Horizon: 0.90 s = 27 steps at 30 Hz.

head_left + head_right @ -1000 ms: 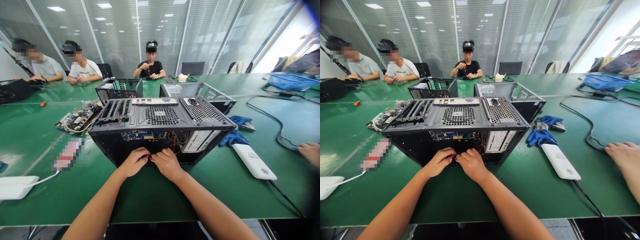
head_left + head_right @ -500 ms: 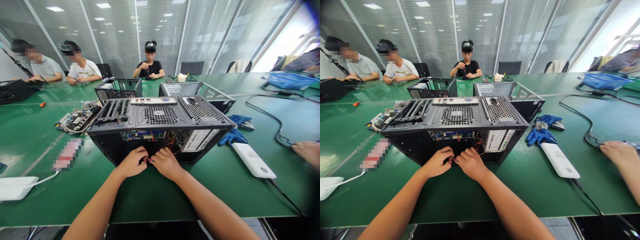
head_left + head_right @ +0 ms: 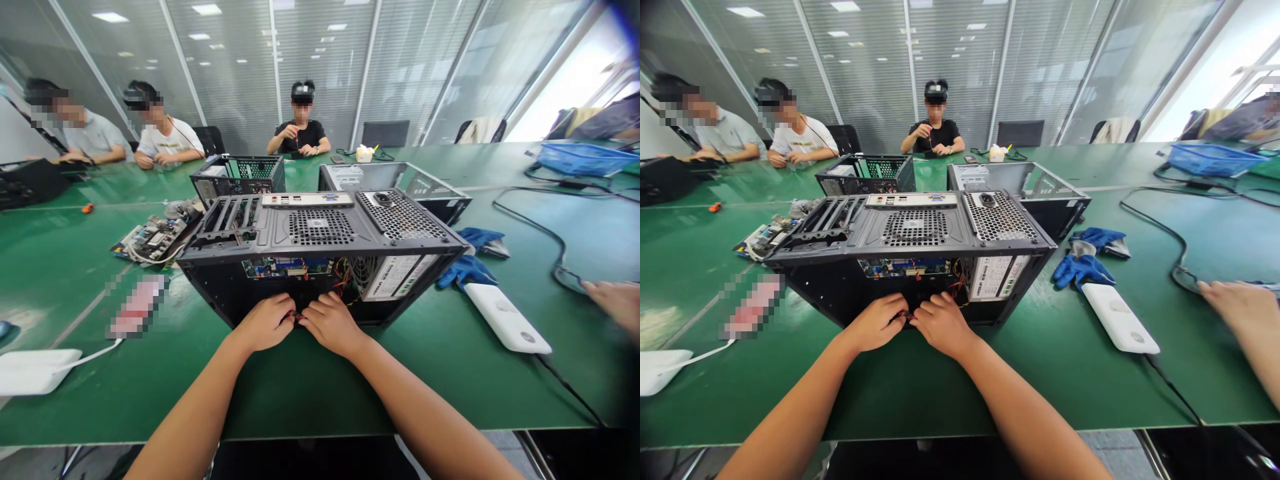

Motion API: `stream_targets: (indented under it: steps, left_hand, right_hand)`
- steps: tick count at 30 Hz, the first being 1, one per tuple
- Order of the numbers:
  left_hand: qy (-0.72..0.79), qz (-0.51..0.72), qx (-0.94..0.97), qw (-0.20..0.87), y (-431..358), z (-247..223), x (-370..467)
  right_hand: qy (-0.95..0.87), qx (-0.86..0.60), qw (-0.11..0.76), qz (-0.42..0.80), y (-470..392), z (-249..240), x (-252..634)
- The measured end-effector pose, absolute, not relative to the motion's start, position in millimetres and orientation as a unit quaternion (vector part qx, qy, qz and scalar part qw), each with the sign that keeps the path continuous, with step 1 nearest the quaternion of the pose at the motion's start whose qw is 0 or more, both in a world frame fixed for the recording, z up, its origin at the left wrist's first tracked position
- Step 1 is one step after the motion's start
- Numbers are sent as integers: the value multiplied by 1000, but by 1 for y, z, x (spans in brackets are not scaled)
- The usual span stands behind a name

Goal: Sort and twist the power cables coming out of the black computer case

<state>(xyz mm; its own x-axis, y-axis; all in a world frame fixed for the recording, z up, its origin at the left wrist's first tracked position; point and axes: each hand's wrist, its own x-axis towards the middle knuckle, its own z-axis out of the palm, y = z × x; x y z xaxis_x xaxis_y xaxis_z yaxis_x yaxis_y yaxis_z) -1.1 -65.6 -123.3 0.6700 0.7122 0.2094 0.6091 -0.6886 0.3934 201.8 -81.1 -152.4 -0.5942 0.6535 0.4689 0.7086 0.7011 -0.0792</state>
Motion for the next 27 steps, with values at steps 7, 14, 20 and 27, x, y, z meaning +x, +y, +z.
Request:
stream_targets:
  steps: [7,14,20,27]
  left_hand:
    - [364,177,899,165,-62,-123,-1]
    - [356,188,899,172,-59,-127,-2]
    - [385,231,874,187,-60,-139,0]
    - [392,253,866,178,-57,-146,-3]
  right_hand:
    - [-889,-379,249,-67,-79,-154,202]
    - [-883,-383,265,-66,-76,-157,203]
    - [-883,-390,256,-53,-73,-160,201]
    - [-885,-394,244,-46,-69,-159,198]
